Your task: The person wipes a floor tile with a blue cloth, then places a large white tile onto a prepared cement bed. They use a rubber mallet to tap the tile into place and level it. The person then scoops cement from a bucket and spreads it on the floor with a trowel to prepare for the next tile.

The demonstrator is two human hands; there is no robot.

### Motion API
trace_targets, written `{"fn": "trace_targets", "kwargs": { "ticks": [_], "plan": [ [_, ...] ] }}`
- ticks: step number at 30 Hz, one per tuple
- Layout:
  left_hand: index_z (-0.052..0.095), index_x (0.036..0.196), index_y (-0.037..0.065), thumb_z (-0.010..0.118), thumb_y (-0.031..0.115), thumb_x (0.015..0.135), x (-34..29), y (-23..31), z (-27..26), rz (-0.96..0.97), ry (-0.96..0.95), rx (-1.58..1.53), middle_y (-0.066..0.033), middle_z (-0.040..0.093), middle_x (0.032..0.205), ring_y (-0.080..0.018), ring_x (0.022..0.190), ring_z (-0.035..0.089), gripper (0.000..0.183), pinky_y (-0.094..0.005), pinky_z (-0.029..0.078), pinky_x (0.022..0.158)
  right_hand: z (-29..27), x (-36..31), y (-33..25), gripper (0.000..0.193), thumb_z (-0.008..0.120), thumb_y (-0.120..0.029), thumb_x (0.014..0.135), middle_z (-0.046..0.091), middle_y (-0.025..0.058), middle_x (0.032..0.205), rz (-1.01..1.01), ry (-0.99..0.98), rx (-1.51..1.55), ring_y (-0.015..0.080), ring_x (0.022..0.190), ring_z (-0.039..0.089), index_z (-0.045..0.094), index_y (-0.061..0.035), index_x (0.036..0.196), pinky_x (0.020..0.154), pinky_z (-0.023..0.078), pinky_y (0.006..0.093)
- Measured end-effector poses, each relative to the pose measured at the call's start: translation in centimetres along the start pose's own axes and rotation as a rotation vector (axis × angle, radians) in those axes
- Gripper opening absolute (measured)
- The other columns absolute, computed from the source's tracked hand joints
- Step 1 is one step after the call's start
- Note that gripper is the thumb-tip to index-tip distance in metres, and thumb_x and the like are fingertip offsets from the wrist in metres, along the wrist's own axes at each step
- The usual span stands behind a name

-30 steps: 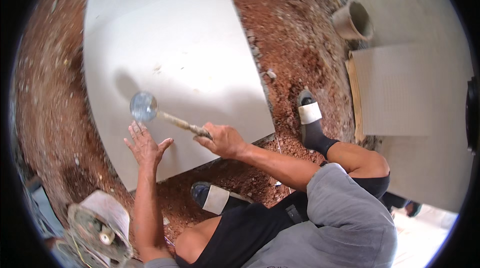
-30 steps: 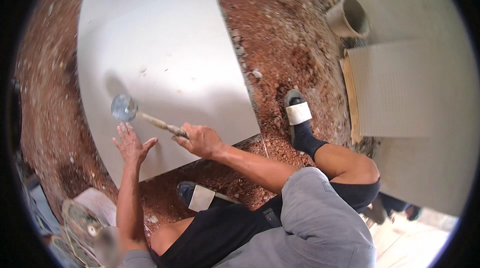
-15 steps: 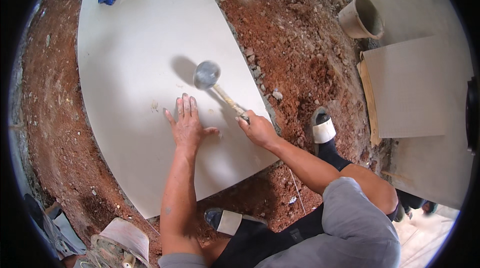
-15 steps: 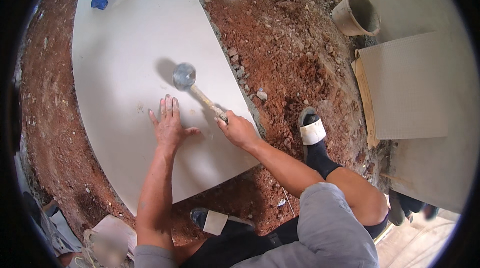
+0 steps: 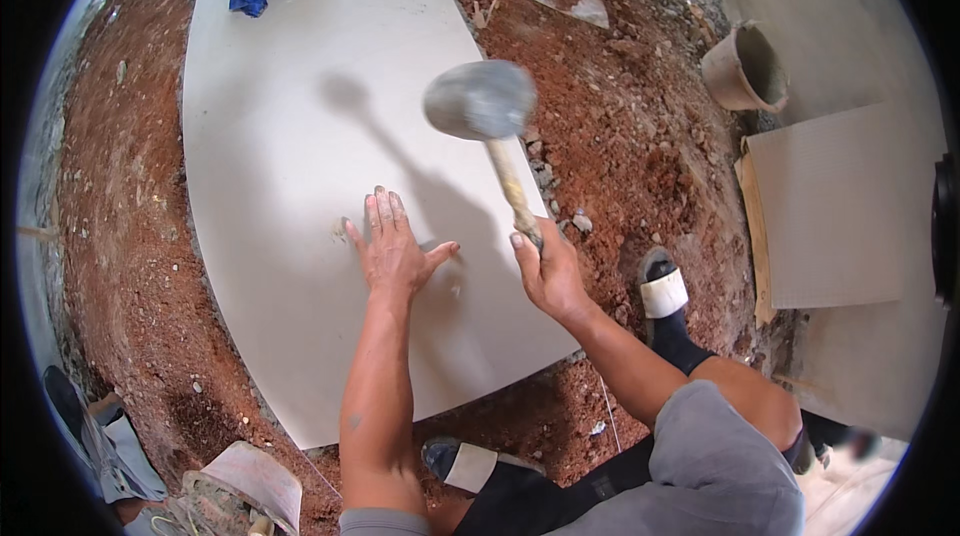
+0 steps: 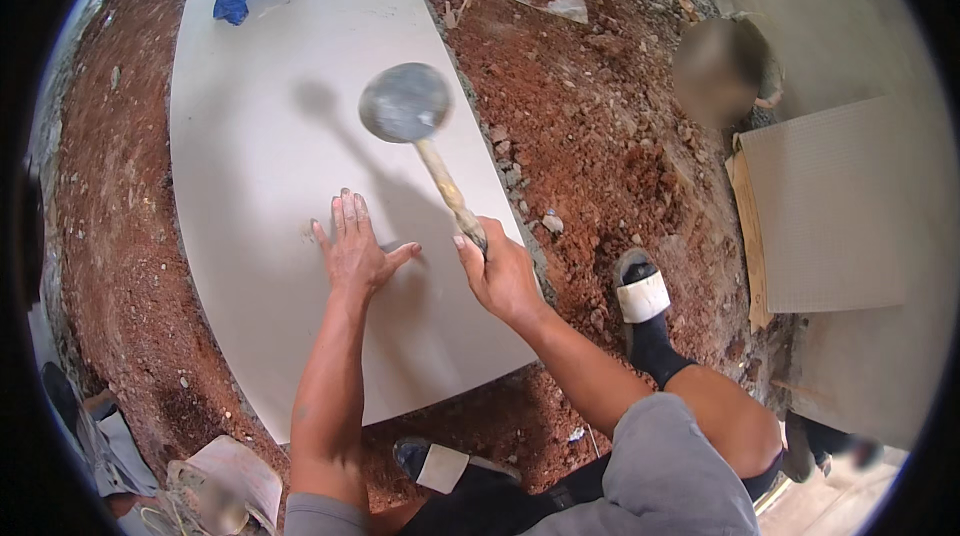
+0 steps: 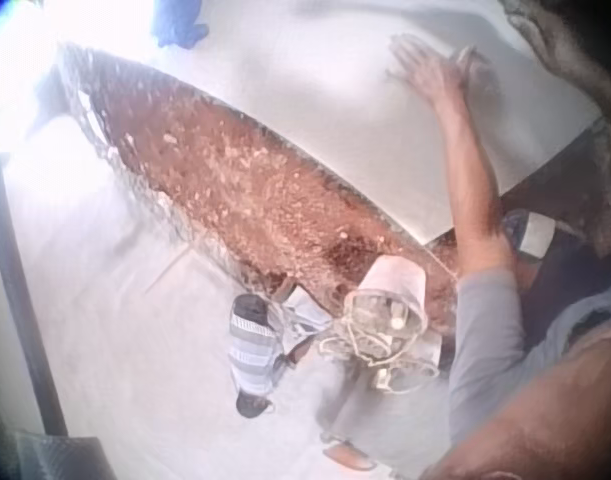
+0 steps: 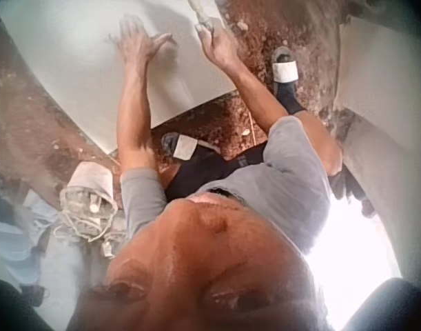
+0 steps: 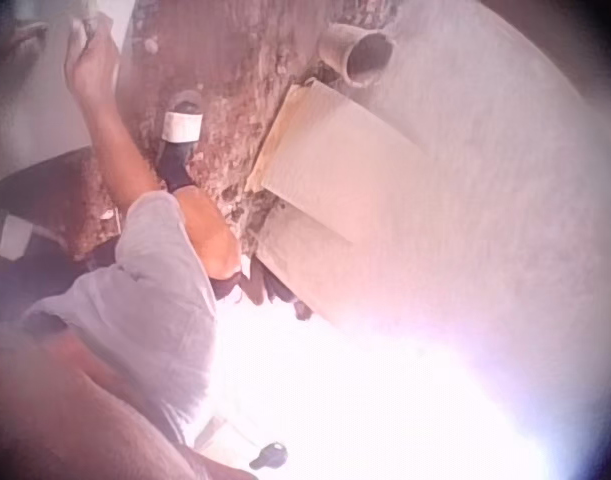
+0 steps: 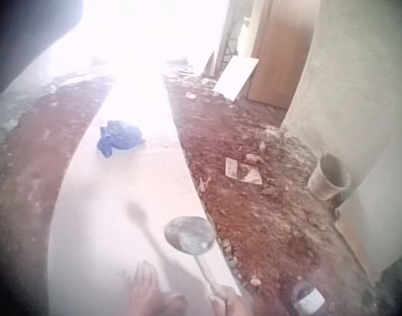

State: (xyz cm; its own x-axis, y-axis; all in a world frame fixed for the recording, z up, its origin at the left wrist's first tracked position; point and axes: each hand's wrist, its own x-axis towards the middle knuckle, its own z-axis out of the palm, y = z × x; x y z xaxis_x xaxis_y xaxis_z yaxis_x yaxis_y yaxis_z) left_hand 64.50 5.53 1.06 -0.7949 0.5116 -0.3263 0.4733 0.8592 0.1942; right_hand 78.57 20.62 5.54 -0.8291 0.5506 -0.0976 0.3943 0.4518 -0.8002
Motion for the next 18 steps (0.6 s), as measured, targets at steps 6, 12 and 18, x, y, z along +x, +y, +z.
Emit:
{"fn": "trace_targets", "kwargs": {
  "ticks": [6,12,18],
  "plan": [
    [0.015,0.149,0.000,0.069,0.072,0.061,1.6,0.0,-0.3,-0.064,-0.077,0.042,-0.0136,0.014,0.157,-0.0254,0.146,0.008,0.126,-0.0596,0.005,0.114,1.6,2.8,1.1,0.028,0.054,-0.031,0.095,0.059,0.0204,0.063,0.046,-0.027,-0.215,0.0423,0.062,0.060,0.049,-0.0032,0.099,0.057,0.045,0.0510],
    [0.016,0.148,-0.001,0.072,0.071,0.058,1.8,0.0,-0.8,-0.071,-0.045,0.016,-0.0136,0.014,0.157,-0.0255,0.146,0.008,0.128,-0.0594,0.005,0.114,1.8,3.8,0.2,0.033,0.052,-0.034,0.096,0.059,0.0205,0.062,0.069,-0.160,-0.215,0.0430,0.061,0.060,0.049,-0.0009,0.096,0.057,0.046,0.0509],
    [0.016,0.148,-0.003,0.074,0.071,0.056,2.2,0.2,-0.9,-0.092,-0.059,0.021,-0.0145,0.013,0.157,-0.0256,0.146,0.007,0.131,-0.0589,0.008,0.114,1.9,4.3,-0.8,0.037,0.050,-0.037,0.096,0.061,0.0223,0.064,0.133,-0.174,-0.155,0.0442,0.062,0.060,0.049,-0.0001,0.094,0.059,0.046,0.0521]
  ]
}}
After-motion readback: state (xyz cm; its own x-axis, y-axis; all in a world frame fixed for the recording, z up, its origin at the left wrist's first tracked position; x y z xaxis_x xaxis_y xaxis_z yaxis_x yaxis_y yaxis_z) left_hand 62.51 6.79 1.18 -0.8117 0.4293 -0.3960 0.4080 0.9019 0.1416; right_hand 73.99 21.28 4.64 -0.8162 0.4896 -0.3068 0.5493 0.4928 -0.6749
